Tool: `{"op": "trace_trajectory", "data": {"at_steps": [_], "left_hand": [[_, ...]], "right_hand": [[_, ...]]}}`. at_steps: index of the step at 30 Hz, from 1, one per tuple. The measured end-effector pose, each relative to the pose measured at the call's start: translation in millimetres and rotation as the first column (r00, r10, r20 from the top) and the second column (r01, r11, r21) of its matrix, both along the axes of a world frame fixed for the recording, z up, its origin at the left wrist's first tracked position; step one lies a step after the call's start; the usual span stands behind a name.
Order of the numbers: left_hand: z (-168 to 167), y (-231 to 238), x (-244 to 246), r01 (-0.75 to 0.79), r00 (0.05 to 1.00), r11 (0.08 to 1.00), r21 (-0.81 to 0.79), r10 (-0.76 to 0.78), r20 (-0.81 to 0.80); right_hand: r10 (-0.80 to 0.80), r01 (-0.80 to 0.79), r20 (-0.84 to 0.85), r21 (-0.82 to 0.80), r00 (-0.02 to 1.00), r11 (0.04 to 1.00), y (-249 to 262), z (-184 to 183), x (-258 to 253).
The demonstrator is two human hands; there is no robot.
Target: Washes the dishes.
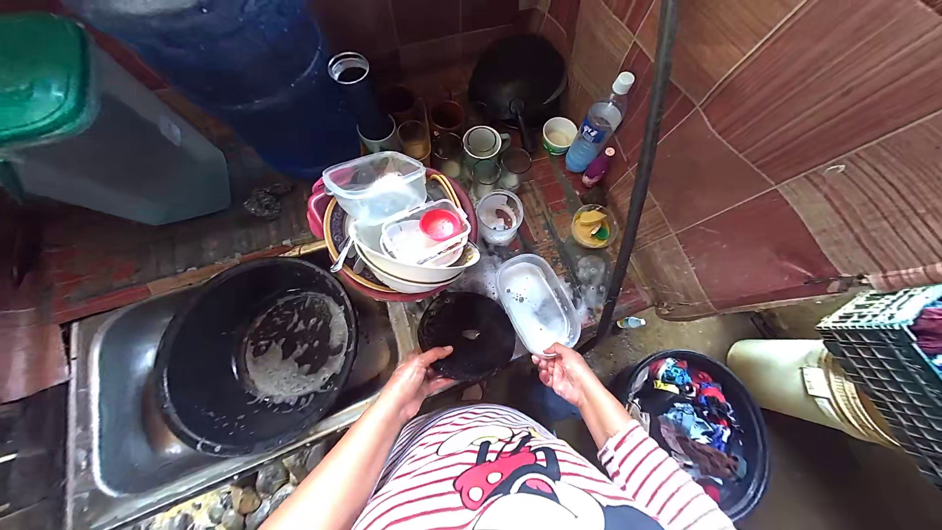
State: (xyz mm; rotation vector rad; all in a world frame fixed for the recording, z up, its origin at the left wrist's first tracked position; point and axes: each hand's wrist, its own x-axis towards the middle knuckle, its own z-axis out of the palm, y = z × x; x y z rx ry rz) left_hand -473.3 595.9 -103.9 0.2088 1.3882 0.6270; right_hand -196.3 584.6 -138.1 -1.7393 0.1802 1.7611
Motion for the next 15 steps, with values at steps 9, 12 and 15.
{"op": "trace_trajectory", "data": {"at_steps": [9,12,15], "left_hand": [[-35,49,70,-0.030,0.962,0.996,0.086,0.006,0.273],[-37,80,108,-0.014,0.948,0.996,0.088,-0.015,0.317],[-47,108,144,-0.025,0.940,0.995,0.093,-0.009,0.342]], "right_hand": [[-0.062,0.058,0.068,0.064,0.996,0.996,-48,80,34],[-0.105,0.099,0.089,0.077,0.990,0.992,-64,96,42],[-0.109,0.105,0.073,0.059,0.991,0.993,-83,98,46]]}}
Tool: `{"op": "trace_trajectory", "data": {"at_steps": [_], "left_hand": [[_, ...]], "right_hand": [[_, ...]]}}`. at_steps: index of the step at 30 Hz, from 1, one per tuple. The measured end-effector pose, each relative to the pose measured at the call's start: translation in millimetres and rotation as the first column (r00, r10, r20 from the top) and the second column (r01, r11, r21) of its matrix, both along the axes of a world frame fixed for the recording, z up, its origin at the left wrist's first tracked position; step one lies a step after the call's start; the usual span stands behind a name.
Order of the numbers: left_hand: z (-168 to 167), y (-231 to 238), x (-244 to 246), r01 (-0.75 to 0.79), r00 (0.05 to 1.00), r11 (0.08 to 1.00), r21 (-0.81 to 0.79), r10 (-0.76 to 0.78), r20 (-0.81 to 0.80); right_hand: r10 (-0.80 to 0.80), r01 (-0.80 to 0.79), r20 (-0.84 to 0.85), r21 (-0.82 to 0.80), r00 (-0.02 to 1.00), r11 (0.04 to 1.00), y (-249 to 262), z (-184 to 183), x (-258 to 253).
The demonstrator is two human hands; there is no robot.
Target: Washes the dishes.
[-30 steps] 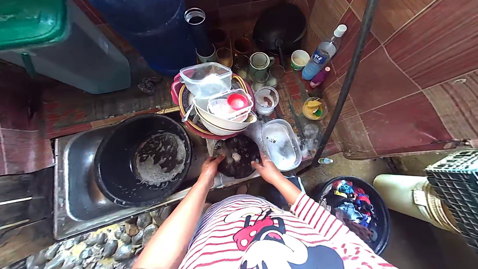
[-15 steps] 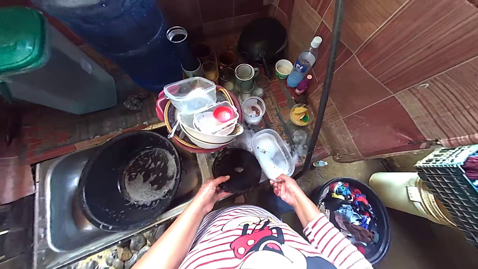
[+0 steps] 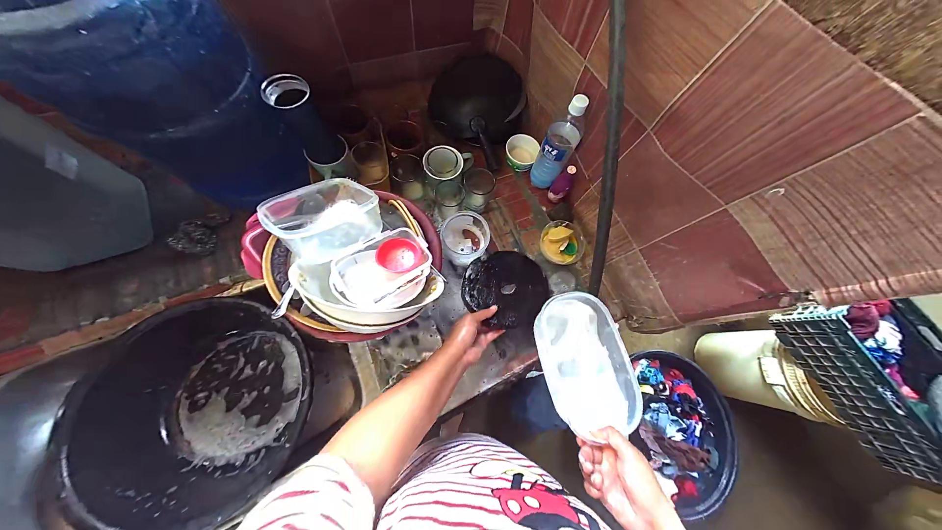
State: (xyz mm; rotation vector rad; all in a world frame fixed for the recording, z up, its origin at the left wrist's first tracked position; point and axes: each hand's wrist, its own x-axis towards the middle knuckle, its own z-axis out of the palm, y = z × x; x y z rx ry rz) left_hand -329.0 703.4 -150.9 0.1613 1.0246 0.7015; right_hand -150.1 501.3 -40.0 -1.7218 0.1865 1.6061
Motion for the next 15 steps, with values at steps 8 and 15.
{"op": "trace_trajectory", "data": {"at_steps": [8,15], "left_hand": [[1,59,49,-0.027,0.955,0.997,0.070,0.046,-0.294],[25,-11,1,0.418,0.901,0.887,0.197,-0.376,-0.216]], "right_hand": [[0.033,-0.035,0.031,0.060,0.999,0.998,-26,-16,-6],[0.298,-0.318,0.206,0.068,0.932,0.946,-2,-24,-8]]}}
